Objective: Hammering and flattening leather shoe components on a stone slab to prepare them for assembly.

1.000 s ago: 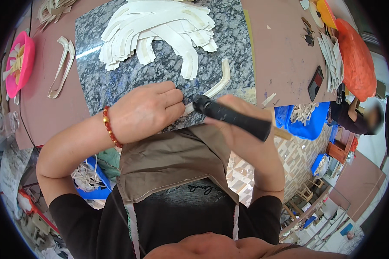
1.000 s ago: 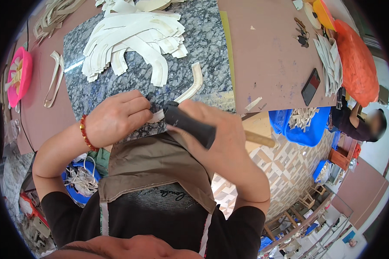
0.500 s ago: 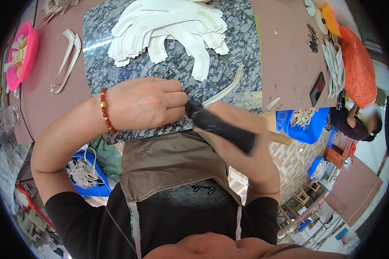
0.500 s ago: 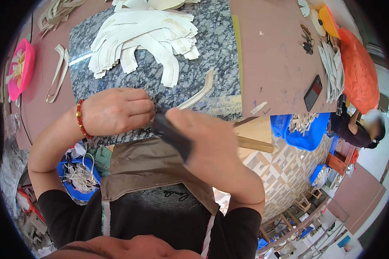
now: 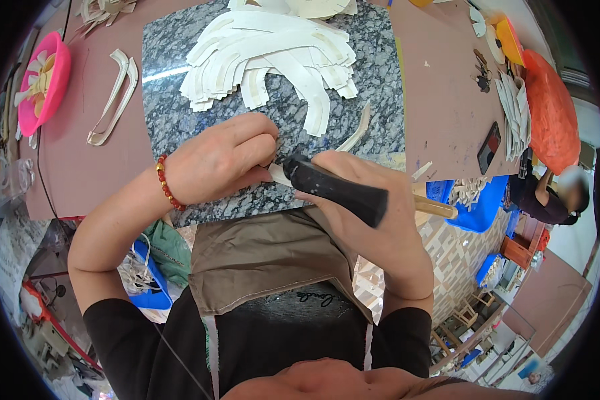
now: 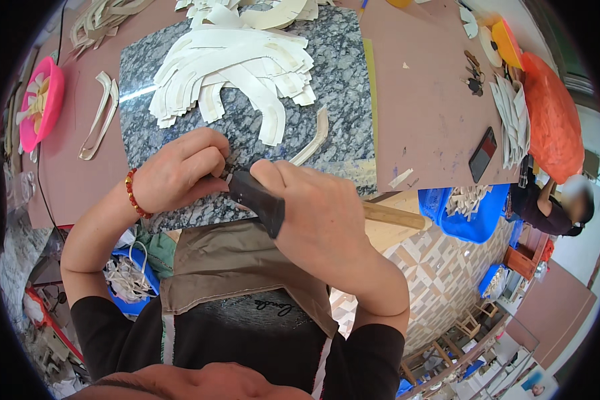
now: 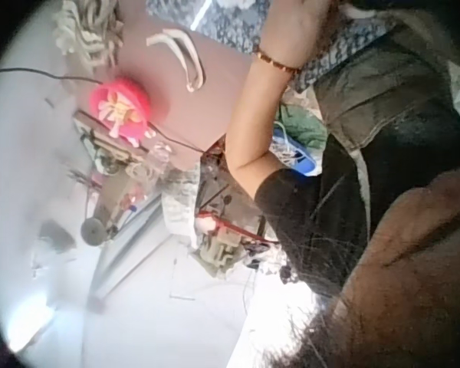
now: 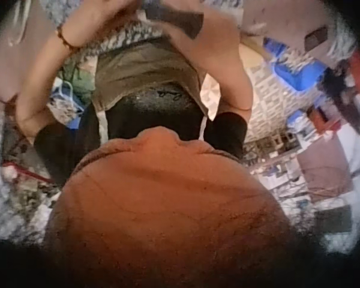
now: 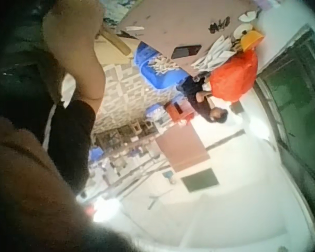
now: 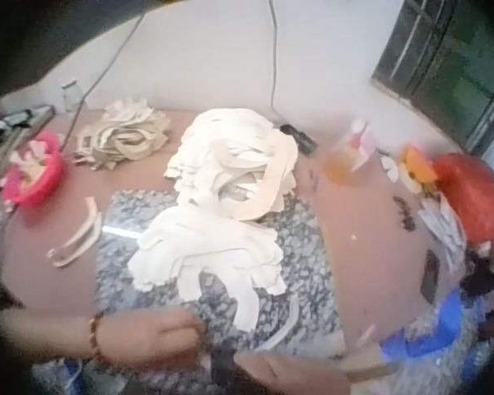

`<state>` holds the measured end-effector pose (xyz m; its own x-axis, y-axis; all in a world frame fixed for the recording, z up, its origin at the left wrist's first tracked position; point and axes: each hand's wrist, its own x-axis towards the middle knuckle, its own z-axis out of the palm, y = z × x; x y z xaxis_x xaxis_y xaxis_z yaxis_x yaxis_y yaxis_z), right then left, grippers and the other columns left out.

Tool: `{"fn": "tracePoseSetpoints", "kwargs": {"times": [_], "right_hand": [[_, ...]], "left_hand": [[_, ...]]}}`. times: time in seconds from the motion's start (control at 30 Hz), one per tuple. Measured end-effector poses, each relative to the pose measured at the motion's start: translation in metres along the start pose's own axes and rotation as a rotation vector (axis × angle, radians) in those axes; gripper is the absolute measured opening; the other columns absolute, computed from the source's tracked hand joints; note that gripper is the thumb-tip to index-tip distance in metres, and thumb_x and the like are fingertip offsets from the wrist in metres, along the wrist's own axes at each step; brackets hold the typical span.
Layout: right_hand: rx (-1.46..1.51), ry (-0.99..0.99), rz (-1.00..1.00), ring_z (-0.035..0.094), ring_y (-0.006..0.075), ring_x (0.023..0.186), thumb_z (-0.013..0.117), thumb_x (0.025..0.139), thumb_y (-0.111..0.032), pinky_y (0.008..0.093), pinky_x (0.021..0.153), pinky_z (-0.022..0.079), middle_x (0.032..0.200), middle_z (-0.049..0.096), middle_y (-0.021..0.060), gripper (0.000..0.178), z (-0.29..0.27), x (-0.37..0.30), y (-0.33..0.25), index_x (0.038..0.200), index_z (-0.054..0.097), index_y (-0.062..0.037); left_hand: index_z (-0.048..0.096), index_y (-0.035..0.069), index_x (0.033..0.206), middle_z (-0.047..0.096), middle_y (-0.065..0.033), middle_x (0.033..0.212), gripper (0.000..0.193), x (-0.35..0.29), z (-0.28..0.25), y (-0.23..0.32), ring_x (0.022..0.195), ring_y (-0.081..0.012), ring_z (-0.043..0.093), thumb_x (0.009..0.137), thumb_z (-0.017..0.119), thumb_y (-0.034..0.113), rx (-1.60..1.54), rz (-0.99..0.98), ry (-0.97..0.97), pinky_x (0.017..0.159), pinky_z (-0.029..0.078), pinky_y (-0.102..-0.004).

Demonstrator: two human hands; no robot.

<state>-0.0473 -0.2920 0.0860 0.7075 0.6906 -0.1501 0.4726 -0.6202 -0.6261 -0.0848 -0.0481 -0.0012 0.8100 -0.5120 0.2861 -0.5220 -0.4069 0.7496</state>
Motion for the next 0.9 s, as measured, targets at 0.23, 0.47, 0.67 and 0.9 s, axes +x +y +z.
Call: {"fn": "tracePoseSetpoints", "kwargs": {"times": [0.23, 0.47, 0.67, 0.9], "right_hand": [[0.13, 0.088, -0.075, 0.068, 0.0306, 0.071, 0.075, 0.095, -0.024, 0.0425, 0.063, 0.053, 0.083, 0.066, 0.0084, 0.021, 0.018, 0.003, 0.016, 0.101, 0.063, -0.0072], [0.164, 0.531, 0.218, 0.065, 0.0193, 0.074, 0.08, 0.093, -0.013, 0.0305, 0.071, 0.052, 0.088, 0.069, 0.01, 0.022, -0.013, -0.028, 0.05, 0.109, 0.071, -0.0019], [0.04, 0.579, 0.24, 0.064, 0.0169, 0.08, 0.076, 0.096, -0.01, 0.0317, 0.078, 0.053, 0.09, 0.071, 0.0095, 0.018, 0.003, -0.036, 0.094, 0.109, 0.071, 0.0014], [0.244, 0.651, 0.266, 0.055, 0.0111, 0.075, 0.071, 0.102, -0.012, 0.0297, 0.069, 0.048, 0.086, 0.064, 0.0032, 0.017, 0.015, -0.043, 0.133, 0.106, 0.068, 0.0045]], "left_hand": [[0.055, 0.005, 0.093, 0.06, -0.0128, 0.106, 0.034, 0.001, 0.002, 0.004, 0.095, -0.0342, 0.063, 0.077, 0.084, 0.001, -0.018, -0.061, 0.025, 0.08, 0.054, -0.0417], [0.061, 0.005, 0.102, 0.063, -0.0109, 0.098, 0.033, 0.03, 0.043, 0.031, 0.087, -0.0328, 0.064, 0.081, 0.083, 0.016, 0.048, 0.09, 0.152, 0.076, 0.055, -0.0424], [0.061, 0.002, 0.109, 0.062, -0.0059, 0.087, 0.03, 0.037, 0.063, 0.044, 0.079, -0.0244, 0.063, 0.084, 0.067, 0.016, 0.561, -0.03, 0.039, 0.068, 0.056, -0.0371], [0.069, 0.003, 0.109, 0.071, -0.0085, 0.093, 0.03, -0.007, -0.018, 0.044, 0.087, -0.0287, 0.072, 0.08, 0.068, 0.004, 0.663, -0.021, 0.487, 0.075, 0.06, -0.0393]]}}
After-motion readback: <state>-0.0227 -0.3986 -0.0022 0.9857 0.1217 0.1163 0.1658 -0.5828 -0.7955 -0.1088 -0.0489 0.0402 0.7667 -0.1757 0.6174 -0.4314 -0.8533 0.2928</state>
